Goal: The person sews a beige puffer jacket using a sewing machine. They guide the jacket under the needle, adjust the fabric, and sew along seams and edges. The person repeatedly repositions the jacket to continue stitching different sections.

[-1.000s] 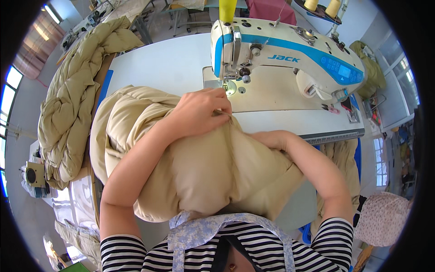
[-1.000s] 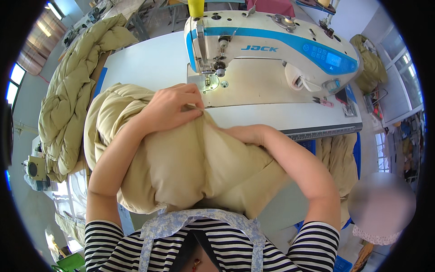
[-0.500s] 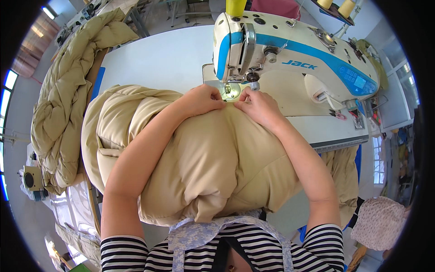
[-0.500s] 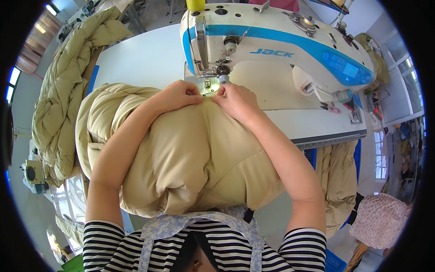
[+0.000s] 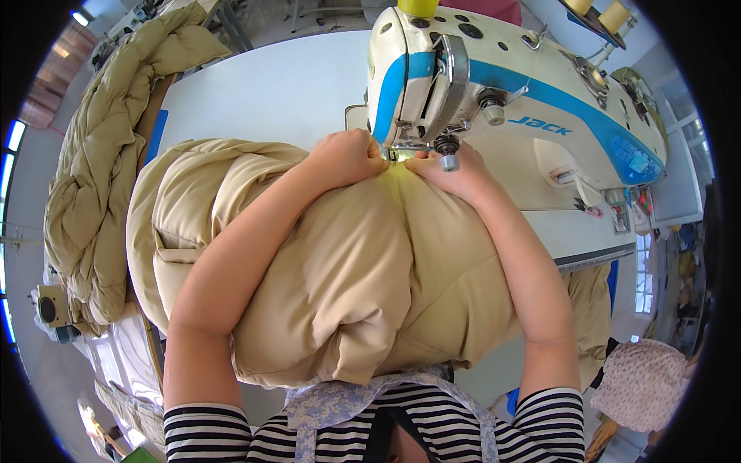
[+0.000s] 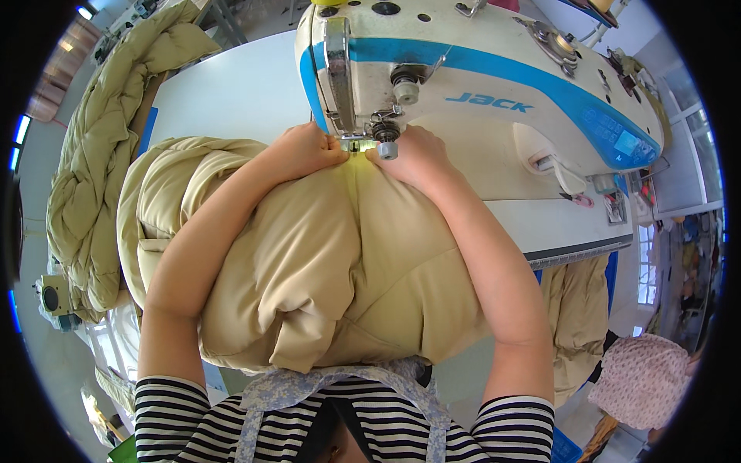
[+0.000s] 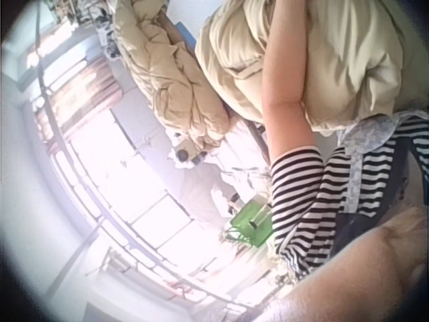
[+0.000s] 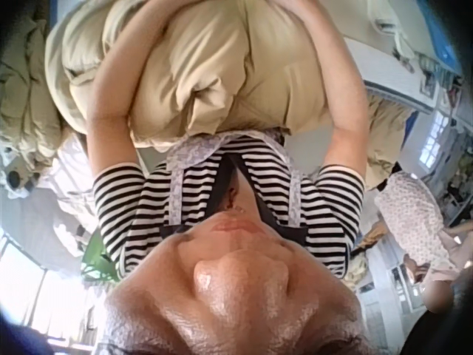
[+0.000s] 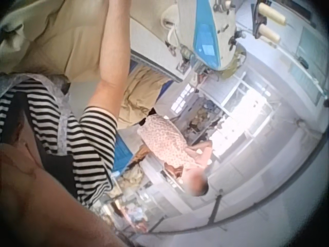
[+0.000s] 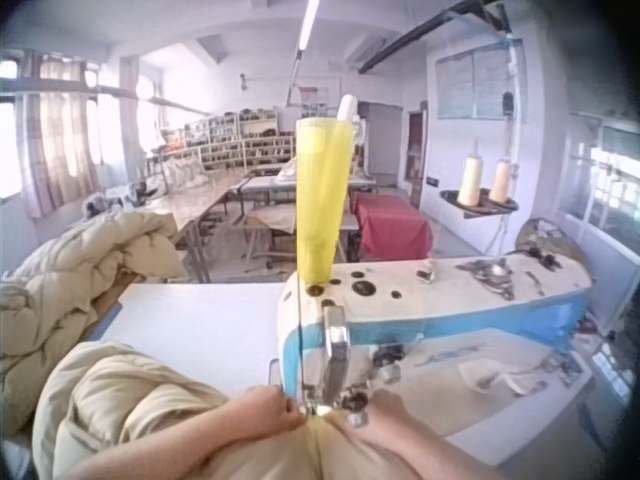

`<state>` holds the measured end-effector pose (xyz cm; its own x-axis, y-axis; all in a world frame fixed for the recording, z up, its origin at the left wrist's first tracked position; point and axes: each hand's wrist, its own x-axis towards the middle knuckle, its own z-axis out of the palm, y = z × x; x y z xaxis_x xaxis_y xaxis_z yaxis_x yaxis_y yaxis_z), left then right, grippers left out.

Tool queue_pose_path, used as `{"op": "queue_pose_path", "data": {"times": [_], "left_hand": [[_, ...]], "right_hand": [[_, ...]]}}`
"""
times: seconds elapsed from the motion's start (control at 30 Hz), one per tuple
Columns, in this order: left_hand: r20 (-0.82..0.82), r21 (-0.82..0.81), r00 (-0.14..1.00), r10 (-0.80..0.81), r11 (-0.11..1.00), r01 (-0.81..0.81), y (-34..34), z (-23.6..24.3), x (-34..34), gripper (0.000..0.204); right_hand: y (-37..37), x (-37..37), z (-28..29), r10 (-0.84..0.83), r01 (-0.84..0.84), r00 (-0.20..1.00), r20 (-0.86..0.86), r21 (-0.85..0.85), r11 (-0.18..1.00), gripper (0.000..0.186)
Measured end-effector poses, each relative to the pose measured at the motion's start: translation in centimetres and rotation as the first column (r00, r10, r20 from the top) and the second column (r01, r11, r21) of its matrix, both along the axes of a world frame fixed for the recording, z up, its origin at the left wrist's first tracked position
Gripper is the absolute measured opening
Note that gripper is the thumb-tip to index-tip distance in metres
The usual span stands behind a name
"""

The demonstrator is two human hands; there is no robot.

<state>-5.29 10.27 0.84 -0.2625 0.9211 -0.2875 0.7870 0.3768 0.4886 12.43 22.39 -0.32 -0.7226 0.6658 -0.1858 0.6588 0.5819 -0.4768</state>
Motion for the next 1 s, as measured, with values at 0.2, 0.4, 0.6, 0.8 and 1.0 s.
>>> {"op": "queue_pose_path", "data": {"times": [0.2,0.4,0.6,0.8,1.0], "left_hand": [[-0.015,0.092,0.999,0.051,0.995,-0.049,0.5,-0.5,-0.4,0.028],[-0.01,0.088,0.998,0.066,0.994,-0.065,0.6,-0.5,-0.4,0.029],[-0.007,0.092,0.997,0.075,0.993,-0.074,0.7,-0.3,-0.4,0.031],[0.013,0.072,0.997,0.073,0.995,-0.074,0.8,-0.6,-0.7,0.032],[-0.004,0.082,0.996,0.087,0.993,-0.087,0.9,-0.3,-0.6,0.033]], "right_hand": [[2.4,-0.3,-1.9,0.048,-0.048,0.993,-0.108,0.003,0.999,0.066],[4.5,-0.5,-4.8,0.099,-0.09,0.982,-0.161,0.063,0.994,0.063],[5.9,-1.2,-6.8,0.112,-0.097,0.986,-0.126,0.124,0.988,0.055],[5.6,-0.7,-6.1,0.081,-0.073,0.99,-0.113,0.069,0.995,0.056],[5.7,-1.1,-6.5,0.113,-0.096,0.979,-0.172,0.106,0.99,0.057]]}}
